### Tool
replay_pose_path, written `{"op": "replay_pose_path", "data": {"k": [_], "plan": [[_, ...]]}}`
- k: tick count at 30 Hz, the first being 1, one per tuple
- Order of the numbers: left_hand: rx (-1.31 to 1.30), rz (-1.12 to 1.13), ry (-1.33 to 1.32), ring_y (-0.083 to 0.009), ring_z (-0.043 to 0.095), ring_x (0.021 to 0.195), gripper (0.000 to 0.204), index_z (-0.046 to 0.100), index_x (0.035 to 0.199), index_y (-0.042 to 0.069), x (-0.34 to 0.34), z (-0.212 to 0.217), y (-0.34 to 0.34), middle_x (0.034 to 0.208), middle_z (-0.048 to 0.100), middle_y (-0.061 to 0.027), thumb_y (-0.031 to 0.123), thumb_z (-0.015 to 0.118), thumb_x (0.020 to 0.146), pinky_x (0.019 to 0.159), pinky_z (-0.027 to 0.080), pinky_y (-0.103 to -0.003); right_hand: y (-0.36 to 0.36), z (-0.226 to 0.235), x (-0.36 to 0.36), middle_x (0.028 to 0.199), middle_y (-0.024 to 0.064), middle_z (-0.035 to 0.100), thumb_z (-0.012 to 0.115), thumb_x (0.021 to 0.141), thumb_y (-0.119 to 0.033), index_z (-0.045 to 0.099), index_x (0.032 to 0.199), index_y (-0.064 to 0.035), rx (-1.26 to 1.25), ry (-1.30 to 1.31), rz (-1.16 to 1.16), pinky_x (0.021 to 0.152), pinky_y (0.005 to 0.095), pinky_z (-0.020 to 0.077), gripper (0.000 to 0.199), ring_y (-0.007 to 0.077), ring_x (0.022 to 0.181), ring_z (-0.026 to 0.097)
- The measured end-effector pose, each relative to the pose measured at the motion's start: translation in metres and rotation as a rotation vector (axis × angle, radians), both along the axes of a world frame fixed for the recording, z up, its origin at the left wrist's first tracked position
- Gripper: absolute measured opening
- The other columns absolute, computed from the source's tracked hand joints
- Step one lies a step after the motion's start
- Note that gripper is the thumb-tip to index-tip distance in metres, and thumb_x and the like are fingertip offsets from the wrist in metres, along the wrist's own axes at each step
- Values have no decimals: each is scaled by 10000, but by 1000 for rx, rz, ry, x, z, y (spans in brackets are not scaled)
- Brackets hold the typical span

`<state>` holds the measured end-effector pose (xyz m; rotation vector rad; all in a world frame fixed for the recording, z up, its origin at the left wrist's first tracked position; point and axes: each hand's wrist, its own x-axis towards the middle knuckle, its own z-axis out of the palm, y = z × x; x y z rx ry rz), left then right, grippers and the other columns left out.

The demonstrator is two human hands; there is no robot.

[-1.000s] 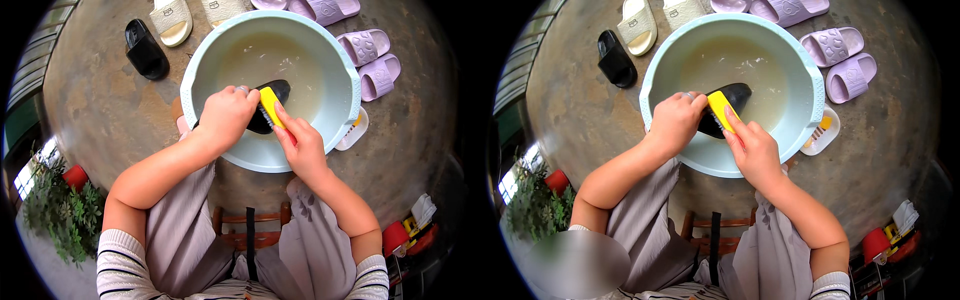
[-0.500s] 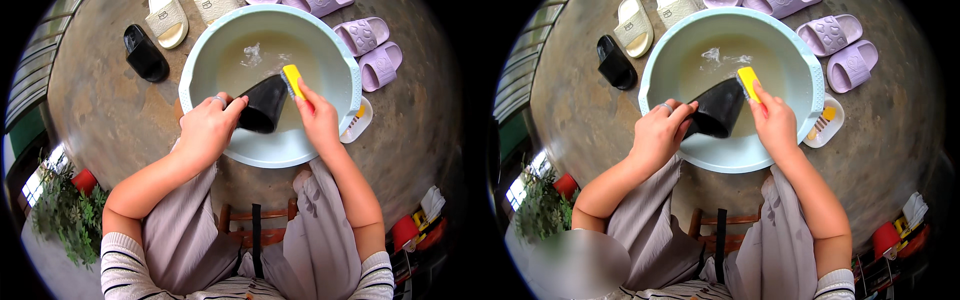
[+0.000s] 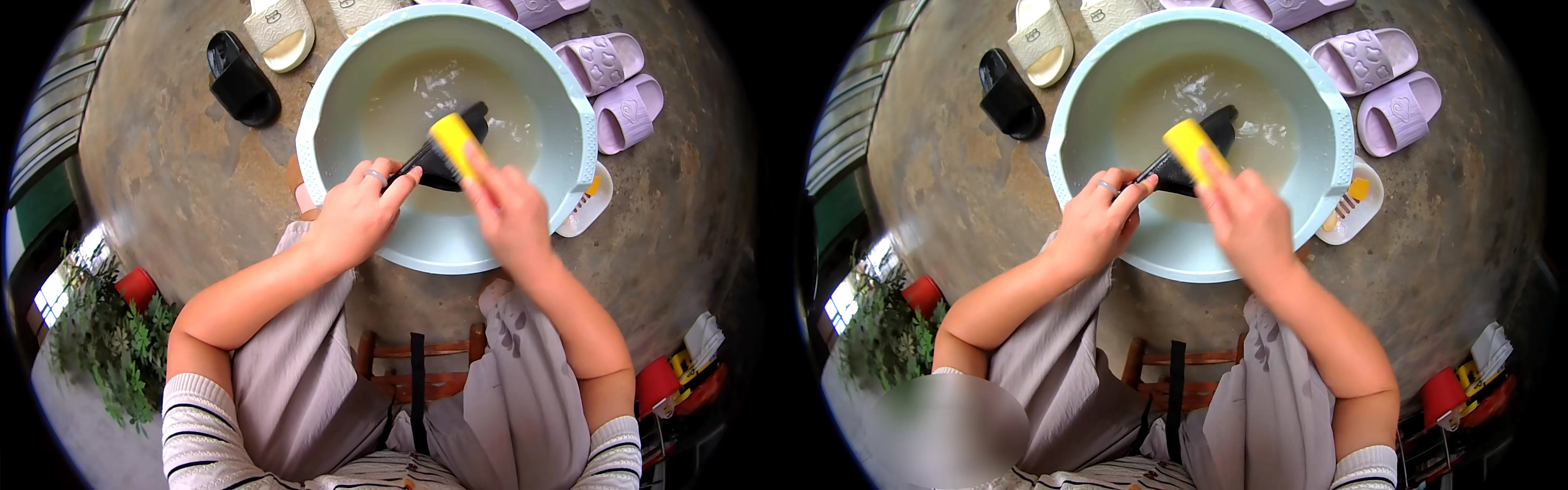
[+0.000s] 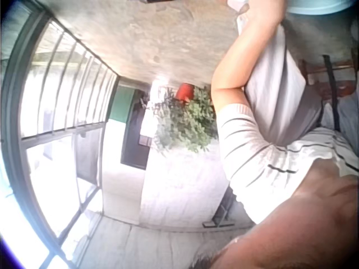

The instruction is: The person scrubs a black slipper with a yellow brush in a basin of water. They clean the sole and upper parts of the slipper, creating soap suds, and then place the slipper on the floor before picking up another one to continue the process.

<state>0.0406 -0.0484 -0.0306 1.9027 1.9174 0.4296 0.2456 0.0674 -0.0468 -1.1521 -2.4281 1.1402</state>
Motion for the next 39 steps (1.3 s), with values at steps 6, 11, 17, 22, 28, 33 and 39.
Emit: {"op": "replay_pose_path", "data": {"k": [6,11,17,22,28,33,39], "plan": [[28,2,-26,-293,654,940,441,656,1132,67,4,-3,-2,1046,641,-88,-61,711,713,754,572,-380,40,-47,19,746,96,543,714,955,-221,679,1378,-189,196,-158,-109,507,384,482,425,269,568,580],[40,46,-73,-304,654,923,423,645,1105,59,-2,-9,-5,1042,642,-96,-54,720,705,756,565,-396,-14,3,5,742,109,542,708,959,-214,676,1380,-179,46,1,105,527,418,492,423,279,570,584],[27,84,-74,-301,661,917,385,640,1061,58,-5,-12,-1,1029,652,-91,-58,723,704,757,563,-388,1,-15,-7,767,118,554,721,948,-211,666,1392,-221,118,9,76,540,424,492,448,290,592,593],[19,33,-71,-279,667,922,384,648,1059,64,-1,-8,-2,1039,659,-78,-53,726,701,756,565,-377,25,-23,0,741,170,627,697,970,-161,644,1414,-178,53,-197,-67,584,403,490,447,272,615,604],[13,-5,-88,-283,660,901,413,656,1082,67,0,-11,-5,1030,662,-78,-45,728,691,758,564,-373,-20,-3,4,714,103,550,743,934,-188,627,1440,-223,40,-23,104,544,400,487,520,272,565,569],[73,32,-95,-280,658,892,378,663,1062,62,-1,-10,-1,1017,661,-77,-47,708,702,748,555,-380,39,-55,16,719,137,598,693,973,-245,637,1418,-226,208,-154,-72,556,440,501,449,318,612,628],[72,135,-102,-285,644,857,351,660,1057,55,-12,-14,-1,965,638,-73,-39,703,722,716,536,-385,53,-16,4,742,110,571,704,968,-236,651,1400,-233,260,-112,-88,571,430,489,435,300,637,609]]}}
